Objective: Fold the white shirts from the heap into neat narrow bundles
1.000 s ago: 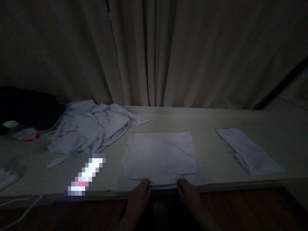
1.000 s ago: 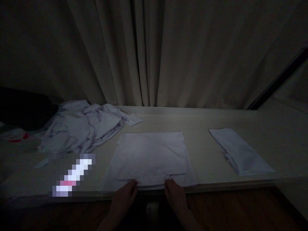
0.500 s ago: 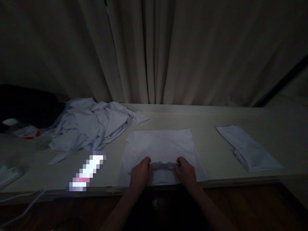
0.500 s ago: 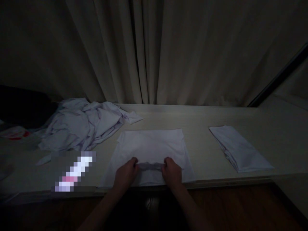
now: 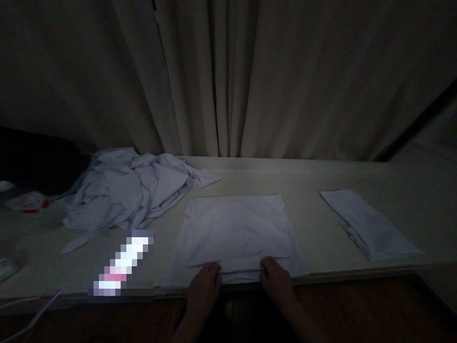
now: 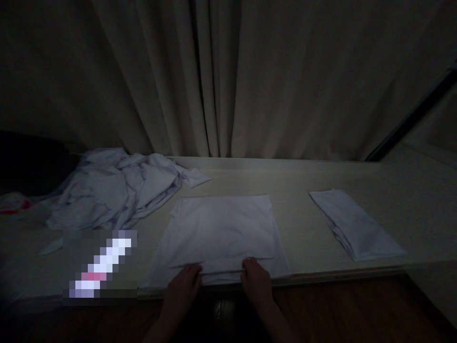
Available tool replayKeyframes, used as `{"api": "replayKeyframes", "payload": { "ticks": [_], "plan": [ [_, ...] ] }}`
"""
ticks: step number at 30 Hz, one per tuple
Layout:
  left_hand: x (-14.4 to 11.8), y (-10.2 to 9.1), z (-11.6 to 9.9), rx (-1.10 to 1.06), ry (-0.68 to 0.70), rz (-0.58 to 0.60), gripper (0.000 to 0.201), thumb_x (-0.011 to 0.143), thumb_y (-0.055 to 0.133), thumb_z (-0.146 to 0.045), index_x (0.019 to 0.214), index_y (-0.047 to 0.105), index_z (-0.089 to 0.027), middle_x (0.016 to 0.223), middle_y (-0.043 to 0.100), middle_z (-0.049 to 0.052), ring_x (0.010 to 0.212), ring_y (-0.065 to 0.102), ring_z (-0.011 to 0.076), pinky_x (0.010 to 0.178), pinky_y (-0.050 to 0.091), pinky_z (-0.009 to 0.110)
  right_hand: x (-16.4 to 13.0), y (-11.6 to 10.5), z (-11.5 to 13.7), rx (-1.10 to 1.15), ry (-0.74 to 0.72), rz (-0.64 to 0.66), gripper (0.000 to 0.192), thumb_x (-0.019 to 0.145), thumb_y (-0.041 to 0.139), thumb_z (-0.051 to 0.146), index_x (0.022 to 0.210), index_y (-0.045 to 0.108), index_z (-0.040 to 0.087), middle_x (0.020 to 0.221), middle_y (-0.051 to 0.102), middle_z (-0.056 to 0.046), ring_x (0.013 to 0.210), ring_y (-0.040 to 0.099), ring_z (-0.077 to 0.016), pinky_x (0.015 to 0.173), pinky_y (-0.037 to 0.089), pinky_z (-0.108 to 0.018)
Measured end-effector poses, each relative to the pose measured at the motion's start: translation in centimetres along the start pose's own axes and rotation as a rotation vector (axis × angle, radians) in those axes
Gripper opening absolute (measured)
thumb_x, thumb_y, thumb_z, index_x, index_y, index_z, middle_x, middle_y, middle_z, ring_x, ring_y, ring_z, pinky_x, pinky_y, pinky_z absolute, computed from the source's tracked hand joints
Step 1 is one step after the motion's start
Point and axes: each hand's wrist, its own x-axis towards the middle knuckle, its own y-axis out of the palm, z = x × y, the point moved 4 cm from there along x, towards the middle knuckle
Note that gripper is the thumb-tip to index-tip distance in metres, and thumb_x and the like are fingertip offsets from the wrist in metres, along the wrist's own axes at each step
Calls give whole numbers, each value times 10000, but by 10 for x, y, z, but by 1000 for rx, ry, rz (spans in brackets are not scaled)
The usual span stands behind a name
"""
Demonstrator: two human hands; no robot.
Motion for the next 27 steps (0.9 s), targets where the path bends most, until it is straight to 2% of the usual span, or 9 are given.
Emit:
{"api": "replayKeyframes", "payload": {
  "ticks": [7, 9, 12, 14, 16, 22, 25, 27],
  "plan": [
    [-5, -1, 2, 54, 97, -92, 250, 846, 428, -188, 1010, 616, -194, 948, 649, 78, 876, 625, 205, 770, 517, 356, -9, 1, -3, -6, -14, 20, 179, 800, 464, 149, 928, 556, 233, 936, 605, -33, 790, 602, -156, 660, 440, -244],
    [-8, -8, -3, 61, 171, -187, 232, 832, 466, -207, 1005, 618, -185, 929, 642, 88, 872, 615, 216, 760, 520, 369, -10, -5, 0, 10, -59, -20, 166, 808, 481, 180, 941, 567, 231, 945, 597, -45, 817, 592, -168, 687, 457, -263],
    [-13, -15, -16, 40, 300, -303, 226, 809, 498, -187, 1003, 613, -188, 938, 634, 89, 885, 597, 213, 771, 516, 374, -11, -15, 8, 35, -139, -145, 188, 803, 509, 197, 976, 582, 209, 963, 586, -75, 904, 560, -202, 782, 470, -326],
    [-15, -13, -25, 32, 365, -295, 285, 790, 498, -148, 1051, 599, -203, 995, 632, 90, 932, 588, 216, 807, 511, 387, -13, -15, 16, 50, -197, -176, 229, 795, 509, 170, 1007, 589, 197, 967, 588, -83, 923, 545, -209, 814, 468, -352],
    [-16, -8, -31, 44, 384, -241, 381, 771, 490, -116, 1128, 570, -224, 1083, 624, 92, 1015, 572, 229, 865, 494, 410, -15, -11, 23, 65, -250, -133, 293, 784, 501, 138, 1057, 588, 202, 985, 593, -82, 936, 539, -209, 834, 467, -361],
    [-22, 14, -33, 135, 267, -78, 538, 718, 470, -80, 1220, 524, -265, 1245, 590, 89, 1166, 520, 263, 950, 436, 462, -24, 2, 34, 26, -233, -26, 451, 746, 489, 95, 1176, 554, 214, 1086, 592, -98, 1024, 523, -242, 913, 442, -419],
    [-27, 16, -32, 171, 302, -108, 591, 700, 475, -80, 1264, 484, -257, 1271, 581, 92, 1184, 511, 263, 958, 427, 456, -24, 1, 36, 22, -225, -17, 444, 747, 492, 98, 1169, 559, 223, 1055, 610, -90, 994, 541, -231, 900, 452, -412],
    [-20, 9, -27, 182, 329, -163, 548, 746, 472, -117, 1276, 473, -255, 1281, 576, 90, 1197, 503, 253, 970, 420, 442, -17, -4, 32, 36, -232, -33, 416, 771, 483, 120, 1165, 559, 229, 1068, 612, -89, 997, 548, -223, 897, 460, -405]
  ]
}}
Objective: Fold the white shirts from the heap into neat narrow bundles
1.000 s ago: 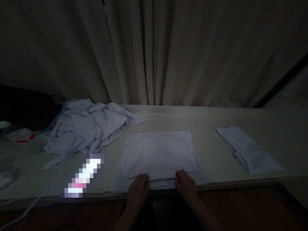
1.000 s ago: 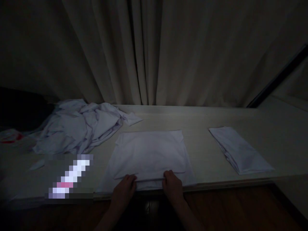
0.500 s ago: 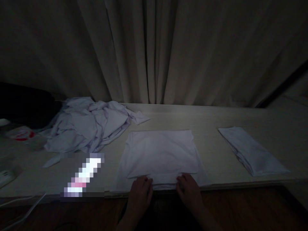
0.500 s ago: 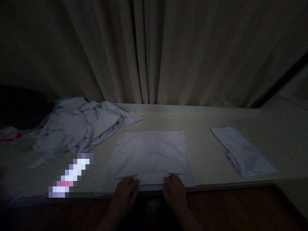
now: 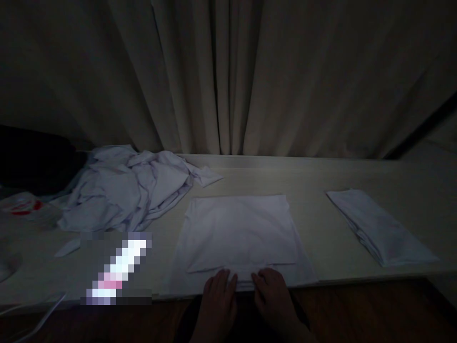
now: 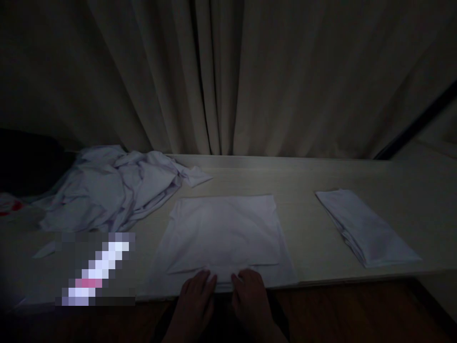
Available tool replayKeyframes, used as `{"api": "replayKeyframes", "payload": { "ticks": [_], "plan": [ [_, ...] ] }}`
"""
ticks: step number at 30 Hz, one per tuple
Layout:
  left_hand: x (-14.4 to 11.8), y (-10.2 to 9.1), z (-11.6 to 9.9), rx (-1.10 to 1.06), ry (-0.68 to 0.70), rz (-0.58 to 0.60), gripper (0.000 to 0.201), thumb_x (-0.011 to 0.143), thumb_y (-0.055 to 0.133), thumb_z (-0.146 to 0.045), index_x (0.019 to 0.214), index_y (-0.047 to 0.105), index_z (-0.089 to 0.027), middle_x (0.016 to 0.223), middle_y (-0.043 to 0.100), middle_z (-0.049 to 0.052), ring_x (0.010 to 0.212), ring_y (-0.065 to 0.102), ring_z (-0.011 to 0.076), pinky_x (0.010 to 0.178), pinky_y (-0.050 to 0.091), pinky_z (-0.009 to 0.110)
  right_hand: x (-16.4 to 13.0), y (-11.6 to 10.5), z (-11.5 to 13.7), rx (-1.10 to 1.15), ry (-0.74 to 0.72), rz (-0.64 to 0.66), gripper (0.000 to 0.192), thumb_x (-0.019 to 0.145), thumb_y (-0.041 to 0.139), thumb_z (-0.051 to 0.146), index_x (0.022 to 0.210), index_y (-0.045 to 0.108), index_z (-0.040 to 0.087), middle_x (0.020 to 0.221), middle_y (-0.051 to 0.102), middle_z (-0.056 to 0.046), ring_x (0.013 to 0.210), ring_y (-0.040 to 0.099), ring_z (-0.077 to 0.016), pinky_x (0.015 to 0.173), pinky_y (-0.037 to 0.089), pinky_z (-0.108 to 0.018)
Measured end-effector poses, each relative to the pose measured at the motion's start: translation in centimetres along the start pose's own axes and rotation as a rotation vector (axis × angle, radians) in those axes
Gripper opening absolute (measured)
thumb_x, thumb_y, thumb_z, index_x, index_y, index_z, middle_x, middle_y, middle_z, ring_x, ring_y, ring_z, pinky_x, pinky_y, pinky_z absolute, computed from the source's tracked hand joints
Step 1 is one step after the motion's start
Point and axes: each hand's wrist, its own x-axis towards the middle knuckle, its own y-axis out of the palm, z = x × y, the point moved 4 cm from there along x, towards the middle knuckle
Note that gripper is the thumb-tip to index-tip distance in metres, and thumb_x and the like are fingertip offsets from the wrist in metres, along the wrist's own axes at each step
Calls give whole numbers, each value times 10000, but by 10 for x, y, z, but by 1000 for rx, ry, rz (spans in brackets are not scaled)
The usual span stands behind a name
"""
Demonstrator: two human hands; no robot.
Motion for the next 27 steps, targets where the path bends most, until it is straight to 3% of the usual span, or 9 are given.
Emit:
{"api": "replayKeyframes", "payload": {
  "ticks": [3, 6, 10, 15, 21, 24, 27],
  "plan": [
    [27, -14, 35, 38, -73, -90, 444, 840, 441, -246, 1281, 474, -207, 1328, 534, 119, 1266, 436, 271, 1012, 386, 448, 22, -11, -20, -44, 18, -77, 385, 827, 462, 195, 1204, 537, 207, 1198, 571, -120, 1118, 512, -242, 949, 445, -427],
    [71, -23, 80, 94, -189, -125, 481, 874, 398, -334, 1286, 464, -96, 1373, 474, 185, 1318, 363, 315, 1059, 339, 470, 58, -17, -47, -118, 50, -115, 426, 870, 433, 269, 1278, 485, 154, 1345, 477, -148, 1257, 414, -258, 1032, 387, -440],
    [126, -12, 112, 135, -194, -67, 574, 891, 354, -395, 1319, 411, -17, 1409, 413, 224, 1341, 320, 337, 1094, 297, 470, 111, -5, -69, -167, 45, -47, 500, 901, 385, 313, 1351, 398, 96, 1439, 373, -166, 1341, 312, -266, 1093, 310, -445],
    [154, 19, 124, 143, -185, -22, 625, 875, 323, -515, 1371, 372, -138, 1453, 366, 175, 1357, 276, 359, 1086, 250, 563, 150, 25, -88, -160, 105, 65, 570, 921, 314, 458, 1397, 334, 144, 1472, 310, -157, 1366, 260, -284, 1102, 262, -483],
    [145, 42, 142, 112, -194, -16, 703, 822, 366, -602, 1395, 332, -196, 1469, 340, 168, 1359, 259, 382, 1073, 240, 579, 147, 43, -106, -143, 177, 133, 681, 884, 275, 603, 1421, 282, 185, 1494, 253, -152, 1380, 200, -309, 1108, 219, -518],
    [156, 37, 134, 102, -174, -49, 681, 843, 365, -552, 1392, 333, -150, 1465, 339, 187, 1371, 250, 349, 1087, 256, 531, 156, 37, -93, -135, 174, 95, 700, 881, 300, 594, 1432, 249, 165, 1505, 213, -159, 1391, 157, -312, 1117, 192, -527],
    [177, 33, 120, 83, -118, -70, 621, 876, 338, -485, 1387, 337, -131, 1463, 350, 176, 1381, 243, 308, 1105, 255, 493, 181, 33, -67, -93, 74, 67, 641, 911, 287, 516, 1435, 236, 152, 1513, 200, -137, 1399, 136, -286, 1130, 190, -494]
  ]
}}
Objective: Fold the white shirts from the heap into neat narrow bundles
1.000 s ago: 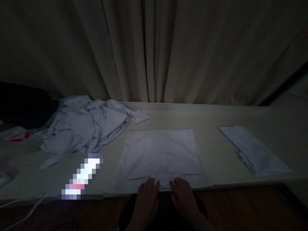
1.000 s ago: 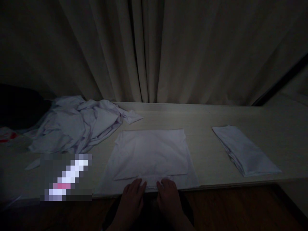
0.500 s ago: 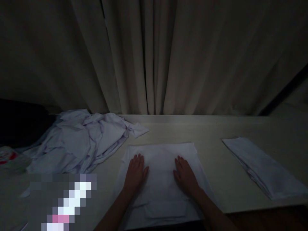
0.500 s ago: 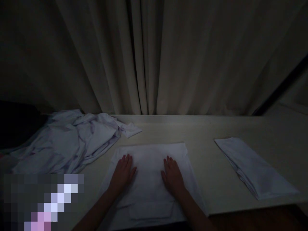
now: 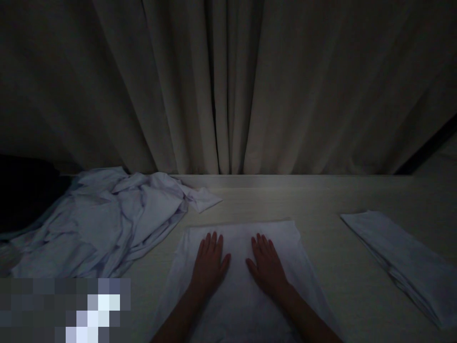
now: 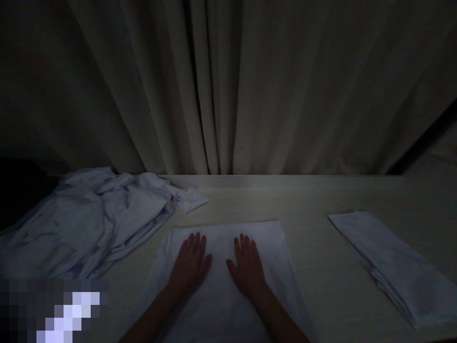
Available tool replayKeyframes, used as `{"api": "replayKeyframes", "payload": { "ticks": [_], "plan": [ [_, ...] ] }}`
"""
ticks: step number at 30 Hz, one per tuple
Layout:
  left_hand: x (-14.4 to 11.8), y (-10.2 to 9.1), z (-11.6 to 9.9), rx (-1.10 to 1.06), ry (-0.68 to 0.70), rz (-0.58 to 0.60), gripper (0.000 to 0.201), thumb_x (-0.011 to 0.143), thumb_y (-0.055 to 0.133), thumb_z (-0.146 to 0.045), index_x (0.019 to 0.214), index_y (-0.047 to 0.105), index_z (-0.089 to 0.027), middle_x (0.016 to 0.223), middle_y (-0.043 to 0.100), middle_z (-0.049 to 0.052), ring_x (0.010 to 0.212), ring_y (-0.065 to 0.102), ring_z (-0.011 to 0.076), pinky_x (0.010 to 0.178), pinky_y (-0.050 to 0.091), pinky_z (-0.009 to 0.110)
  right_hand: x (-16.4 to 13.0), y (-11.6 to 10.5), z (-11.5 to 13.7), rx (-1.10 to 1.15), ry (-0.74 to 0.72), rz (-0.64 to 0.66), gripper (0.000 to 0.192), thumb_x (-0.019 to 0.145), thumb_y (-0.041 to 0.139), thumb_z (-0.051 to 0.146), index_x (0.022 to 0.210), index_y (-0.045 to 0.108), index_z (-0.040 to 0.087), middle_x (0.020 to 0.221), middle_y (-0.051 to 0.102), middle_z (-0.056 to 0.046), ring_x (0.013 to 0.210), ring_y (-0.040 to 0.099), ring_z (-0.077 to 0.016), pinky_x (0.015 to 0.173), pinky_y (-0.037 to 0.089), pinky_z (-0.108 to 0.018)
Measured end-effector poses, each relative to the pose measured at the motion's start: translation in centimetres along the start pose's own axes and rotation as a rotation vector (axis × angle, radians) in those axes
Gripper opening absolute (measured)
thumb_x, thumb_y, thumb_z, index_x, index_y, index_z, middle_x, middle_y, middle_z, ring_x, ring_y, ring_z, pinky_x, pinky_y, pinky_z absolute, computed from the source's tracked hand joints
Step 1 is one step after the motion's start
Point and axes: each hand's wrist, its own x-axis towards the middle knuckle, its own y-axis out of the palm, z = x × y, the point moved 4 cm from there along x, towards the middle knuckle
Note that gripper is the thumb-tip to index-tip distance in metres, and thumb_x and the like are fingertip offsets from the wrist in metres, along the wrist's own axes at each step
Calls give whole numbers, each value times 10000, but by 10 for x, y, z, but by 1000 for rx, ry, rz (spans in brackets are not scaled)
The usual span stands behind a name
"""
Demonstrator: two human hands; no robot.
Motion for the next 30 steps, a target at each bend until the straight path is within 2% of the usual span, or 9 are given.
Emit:
{"api": "replayKeyframes", "payload": {
  "ticks": [3, 7, 11, 13, 16, 20, 24, 27, 30],
  "plan": [
    [14, 9, -10, -10, 19, 6, 597, 878, 343, -480, 1384, 348, -165, 1462, 362, 154, 1379, 247, 317, 1103, 234, 529, 23, 7, 23, 44, -76, -1, 565, 931, 278, 433, 1423, 273, 156, 1504, 240, -119, 1396, 168, -263, 1134, 192, -478],
    [19, 24, -13, -17, 25, -4, 607, 847, 398, -517, 1383, 353, -234, 1483, 327, 139, 1375, 238, 355, 1077, 217, 597, 35, 30, 31, 49, -47, 25, 520, 921, 324, 382, 1396, 340, 170, 1484, 299, -120, 1376, 239, -266, 1124, 204, -487],
    [21, 14, -5, -7, -6, 14, 598, 847, 406, -489, 1377, 365, -215, 1467, 353, 154, 1363, 264, 363, 1071, 240, 586, 34, 30, 22, 34, -33, 3, 531, 920, 323, 403, 1402, 326, 180, 1480, 314, -119, 1371, 254, -257, 1120, 212, -474],
    [22, 2, 12, 34, -81, -4, 584, 872, 359, -454, 1364, 384, -141, 1445, 378, 184, 1361, 273, 353, 1090, 234, 553, 35, 17, 7, 2, -14, -32, 543, 925, 296, 395, 1412, 302, 156, 1486, 297, -130, 1378, 235, -257, 1127, 195, -462],
    [18, -8, 50, 100, -186, -4, 591, 889, 307, -438, 1335, 409, -64, 1418, 398, 227, 1349, 302, 347, 1092, 258, 516, 39, -2, -36, -75, 98, -70, 541, 924, 277, 357, 1400, 321, 106, 1483, 287, -165, 1379, 224, -279, 1125, 183, -466],
    [6, 4, 89, 137, -192, 68, 624, 876, 316, -488, 1336, 413, -78, 1418, 403, 220, 1336, 333, 338, 1084, 277, 509, 39, -2, -101, -148, 235, -41, 557, 916, 300, 376, 1371, 367, 62, 1450, 328, -214, 1361, 263, -307, 1107, 205, -476],
    [1, 18, 99, 135, -157, 51, 625, 869, 321, -523, 1348, 407, -132, 1436, 389, 192, 1353, 307, 321, 1087, 266, 513, 35, 16, -133, -179, 228, -22, 579, 917, 299, 425, 1364, 382, 67, 1443, 342, -213, 1358, 273, -291, 1102, 228, -446],
    [6, 17, 97, 144, -160, 65, 622, 873, 309, -527, 1355, 397, -145, 1440, 384, 185, 1354, 303, 328, 1080, 256, 547, 35, 19, -133, -183, 230, -36, 595, 912, 303, 455, 1365, 383, 77, 1444, 348, -202, 1352, 281, -289, 1097, 236, -442],
    [6, 4, 84, 164, -171, 50, 626, 872, 326, -505, 1341, 412, -99, 1428, 390, 214, 1351, 294, 360, 1080, 234, 577, 28, 2, -124, -184, 233, -74, 584, 913, 303, 430, 1364, 374, 64, 1445, 342, -202, 1353, 275, -290, 1095, 240, -431]
  ]
}}
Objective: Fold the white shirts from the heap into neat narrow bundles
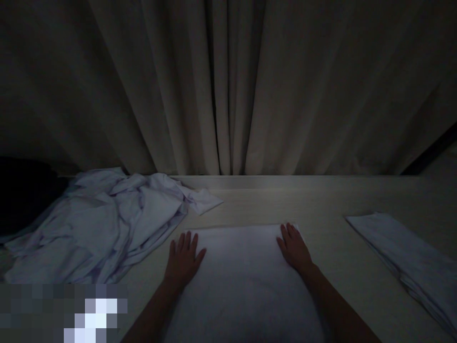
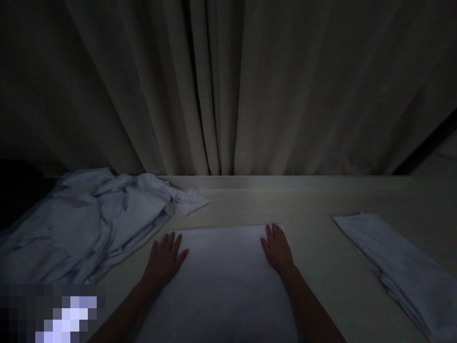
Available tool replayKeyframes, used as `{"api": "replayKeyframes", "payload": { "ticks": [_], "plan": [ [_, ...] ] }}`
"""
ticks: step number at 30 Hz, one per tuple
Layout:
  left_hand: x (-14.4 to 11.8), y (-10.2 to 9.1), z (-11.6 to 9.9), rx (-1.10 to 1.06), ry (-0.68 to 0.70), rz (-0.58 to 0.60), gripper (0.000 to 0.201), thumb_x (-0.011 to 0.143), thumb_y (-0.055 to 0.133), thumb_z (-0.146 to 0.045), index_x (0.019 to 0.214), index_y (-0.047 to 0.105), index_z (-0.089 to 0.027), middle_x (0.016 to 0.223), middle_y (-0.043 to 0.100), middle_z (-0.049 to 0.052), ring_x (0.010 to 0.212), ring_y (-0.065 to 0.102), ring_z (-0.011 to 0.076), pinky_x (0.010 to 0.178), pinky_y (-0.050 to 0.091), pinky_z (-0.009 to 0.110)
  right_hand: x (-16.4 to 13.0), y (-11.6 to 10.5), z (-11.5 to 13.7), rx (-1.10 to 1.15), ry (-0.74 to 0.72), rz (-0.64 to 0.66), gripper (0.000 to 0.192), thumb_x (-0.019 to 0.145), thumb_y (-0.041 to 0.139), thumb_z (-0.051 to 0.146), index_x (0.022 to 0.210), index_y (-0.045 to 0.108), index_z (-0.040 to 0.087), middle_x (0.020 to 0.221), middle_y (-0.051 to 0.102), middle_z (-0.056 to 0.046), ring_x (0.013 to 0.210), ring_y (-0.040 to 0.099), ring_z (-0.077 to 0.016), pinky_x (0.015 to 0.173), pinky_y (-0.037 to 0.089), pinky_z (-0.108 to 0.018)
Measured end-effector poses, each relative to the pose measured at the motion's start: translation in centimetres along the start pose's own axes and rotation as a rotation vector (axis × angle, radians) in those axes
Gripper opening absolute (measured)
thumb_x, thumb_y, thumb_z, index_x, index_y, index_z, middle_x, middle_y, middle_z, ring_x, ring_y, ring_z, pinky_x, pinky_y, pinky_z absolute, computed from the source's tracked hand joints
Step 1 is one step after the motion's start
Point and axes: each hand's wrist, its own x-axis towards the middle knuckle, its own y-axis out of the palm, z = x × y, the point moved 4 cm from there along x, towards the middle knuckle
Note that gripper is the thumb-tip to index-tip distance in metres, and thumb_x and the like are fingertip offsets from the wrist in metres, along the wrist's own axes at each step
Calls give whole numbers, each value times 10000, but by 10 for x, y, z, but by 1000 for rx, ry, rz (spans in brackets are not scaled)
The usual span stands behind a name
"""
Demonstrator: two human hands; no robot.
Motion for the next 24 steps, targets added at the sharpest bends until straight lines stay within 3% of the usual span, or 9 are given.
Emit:
{"api": "replayKeyframes", "payload": {
  "ticks": [2, 5, 8, 11, 16, 24],
  "plan": [
    [-17, -14, -13, -11, -11, -64, 632, 873, 340, -477, 1330, 410, -47, 1422, 388, 235, 1358, 274, 363, 1089, 246, 549, -15, -22, -5, -3, 53, -57, 579, 910, 290, 416, 1366, 358, 66, 1434, 349, -204, 1336, 301, -291, 1083, 264, -418],
    [-68, -28, -37, -54, 38, -139, 626, 869, 362, -450, 1355, 375, -56, 1447, 367, 201, 1379, 241, 326, 1096, 272, 493, -58, -50, -25, 22, 225, -41, 576, 903, 259, 451, 1343, 364, 95, 1327, 460, -194, 1222, 451, -273, 993, 376, -382],
    [-128, -25, -48, -48, 28, -129, 583, 854, 387, -433, 1364, 389, -152, 1456, 374, 152, 1369, 265, 330, 1075, 280, 523, -114, -60, -43, 63, 365, 149, 564, 892, 234, 513, 1259, 426, 129, 1210, 544, -181, 1080, 568, -267, 873, 450, -379],
    [-166, -15, -39, -19, -75, -66, 556, 842, 391, -428, 1336, 439, -177, 1424, 421, 162, 1336, 323, 359, 1049, 278, 561, -158, -61, -46, 63, 421, 311, 559, 874, 260, 548, 1218, 422, 138, 1184, 558, -191, 954, 628, -293, 792, 469, -422],
    [-188, -10, -21, 26, -87, -75, 533, 847, 378, -424, 1330, 448, -211, 1427, 425, 133, 1330, 342, 342, 1065, 260, 527, -186, -60, -37, 137, 444, 421, 481, 860, 330, 511, 1134, 444, 132, 1057, 636, -173, 965, 626, -316, 791, 466, -429],
    [-220, -16, -4, 28, -129, -86, 542, 836, 384, -425, 1307, 479, -174, 1379, 482, 155, 1313, 367, 346, 1070, 225, 579, -201, -51, -38, 211, 397, 450, 414, 873, 338, 393, 1126, 513, 116, 1142, 625, -181, 1090, 579, -270, 904, 423, -361]
  ]
}}
